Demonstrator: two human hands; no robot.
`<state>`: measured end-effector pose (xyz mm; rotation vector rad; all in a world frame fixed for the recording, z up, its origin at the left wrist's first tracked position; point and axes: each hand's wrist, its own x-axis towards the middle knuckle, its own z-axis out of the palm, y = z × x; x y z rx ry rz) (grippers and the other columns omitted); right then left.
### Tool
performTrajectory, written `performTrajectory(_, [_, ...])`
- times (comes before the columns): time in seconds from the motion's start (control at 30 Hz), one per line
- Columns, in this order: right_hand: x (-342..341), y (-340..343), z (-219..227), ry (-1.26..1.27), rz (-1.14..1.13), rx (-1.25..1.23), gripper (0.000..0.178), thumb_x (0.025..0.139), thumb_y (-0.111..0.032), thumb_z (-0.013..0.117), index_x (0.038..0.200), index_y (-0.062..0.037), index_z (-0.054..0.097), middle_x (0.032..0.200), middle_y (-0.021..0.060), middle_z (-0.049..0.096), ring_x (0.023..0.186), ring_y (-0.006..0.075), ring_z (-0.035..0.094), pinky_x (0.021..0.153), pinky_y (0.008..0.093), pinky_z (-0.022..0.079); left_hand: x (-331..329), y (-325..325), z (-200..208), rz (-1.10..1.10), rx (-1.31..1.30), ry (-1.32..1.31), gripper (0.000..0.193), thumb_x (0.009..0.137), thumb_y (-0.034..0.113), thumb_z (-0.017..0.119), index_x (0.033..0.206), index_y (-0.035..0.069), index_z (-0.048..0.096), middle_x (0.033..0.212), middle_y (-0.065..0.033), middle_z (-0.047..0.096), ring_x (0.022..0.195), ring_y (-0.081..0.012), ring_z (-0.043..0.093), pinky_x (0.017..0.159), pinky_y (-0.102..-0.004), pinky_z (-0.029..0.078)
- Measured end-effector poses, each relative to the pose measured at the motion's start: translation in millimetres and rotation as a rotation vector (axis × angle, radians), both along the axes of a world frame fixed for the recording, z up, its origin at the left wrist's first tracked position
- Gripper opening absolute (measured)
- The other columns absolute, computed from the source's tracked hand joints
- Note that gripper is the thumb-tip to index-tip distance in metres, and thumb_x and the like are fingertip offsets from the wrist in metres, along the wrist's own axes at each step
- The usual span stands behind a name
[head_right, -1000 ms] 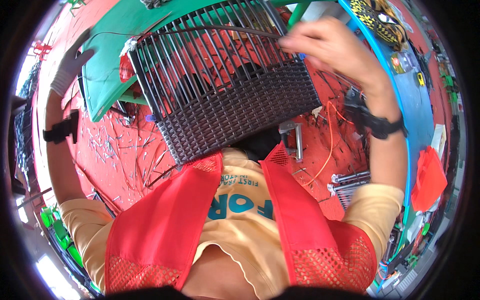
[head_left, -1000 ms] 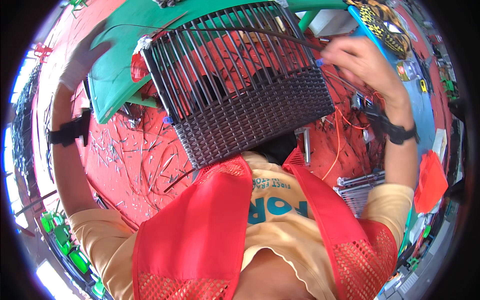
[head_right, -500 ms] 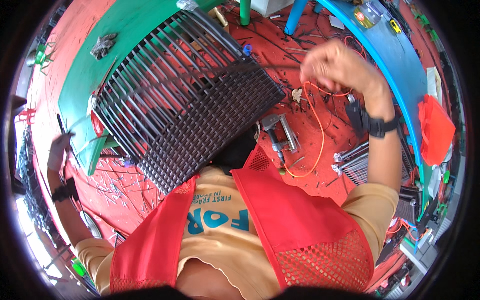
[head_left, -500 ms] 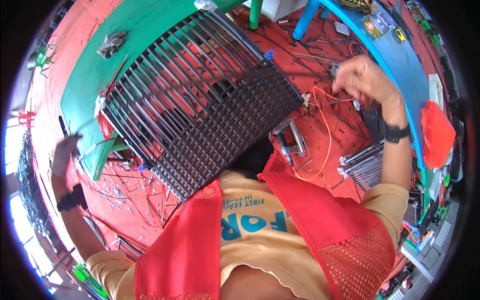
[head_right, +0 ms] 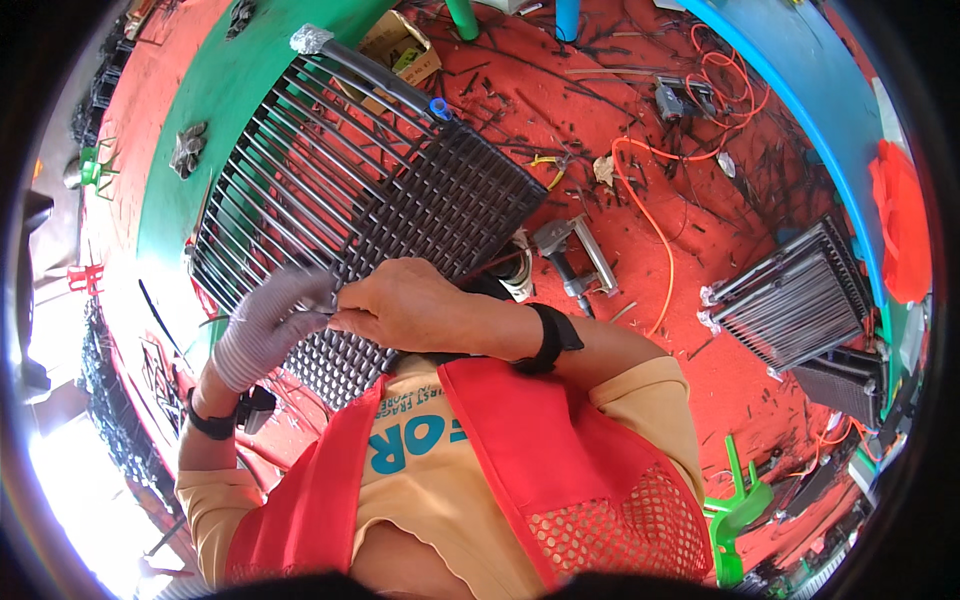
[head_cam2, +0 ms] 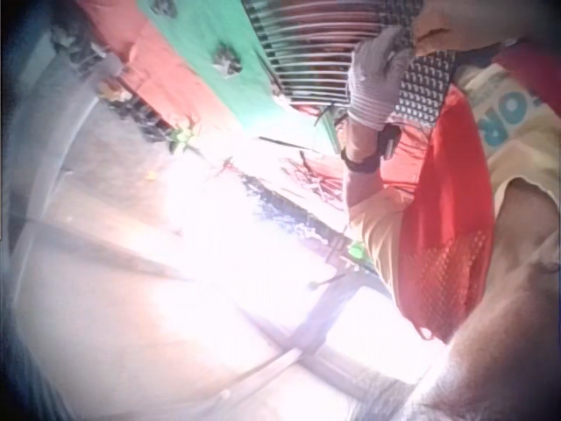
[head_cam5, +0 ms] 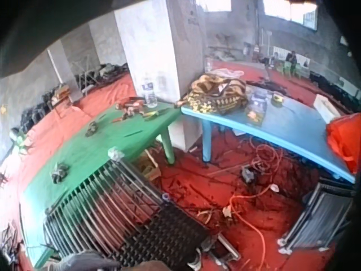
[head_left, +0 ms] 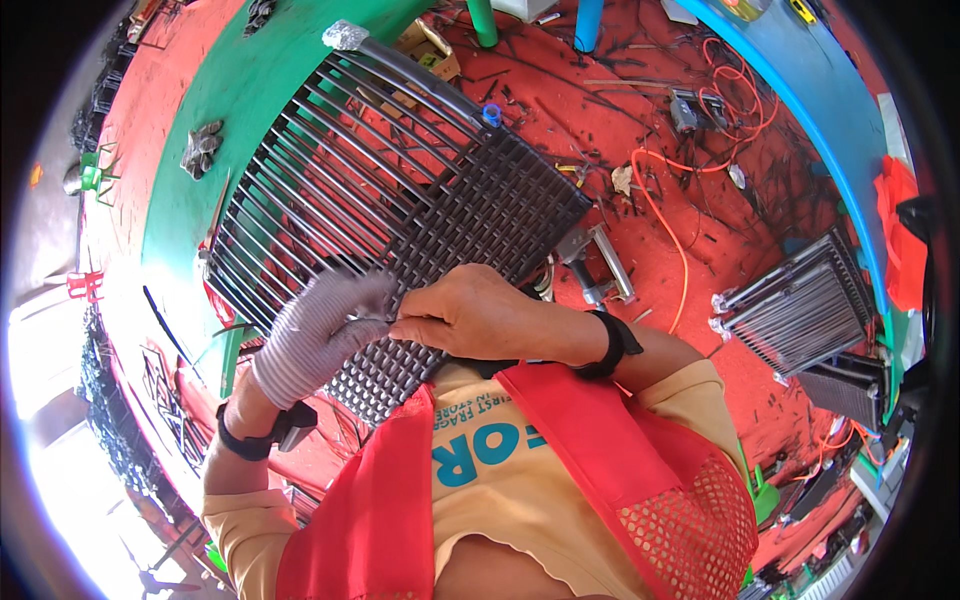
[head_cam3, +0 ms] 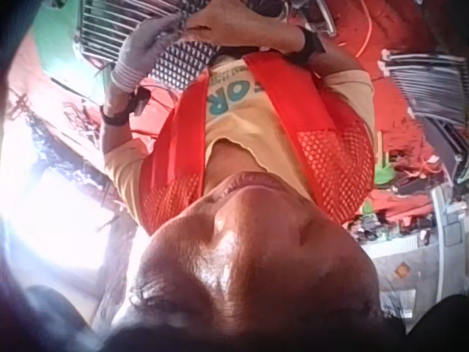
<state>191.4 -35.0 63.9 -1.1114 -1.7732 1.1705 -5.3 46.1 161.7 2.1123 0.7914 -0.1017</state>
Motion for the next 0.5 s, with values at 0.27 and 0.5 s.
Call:
performTrajectory(0.27, [66.8, -15.0, -20.3, 0.089, 0.053, -0.183, 0.028, 0.087, -0.032, 0.065, 0.077, -0.0062, 0.068, 0.066, 0.0153, 0.061, 0.063, 0.0326, 0.061, 0.058, 0.0403, 0.045, -58.8, 3.5, 13.4, 0.265, -0.277, 0.295, 0.014, 0.088, 0.011, 0.062, 0.096, 0.0, 0.067, 0.067, -0.004, 0.059, 0.06, -0.0107, 0.057, 0.056, -0.0254, 0.046])
performTrajectory(0.5, [107.8, -31.8, -23.3, 0.049, 0.089, -0.325, 0.021, 0.084, -0.027, 0.07, 0.081, -0.0055, 0.068, 0.064, 0.0124, 0.061, 0.059, 0.0255, 0.062, 0.058, 0.0346, 0.045, -113.4, 6.3, -14.0, 0.311, -0.295, 0.55, 0.017, 0.089, 0.016, 0.058, 0.089, 0.002, 0.069, 0.063, -0.002, 0.059, 0.056, -0.0111, 0.056, 0.055, -0.0248, 0.046])
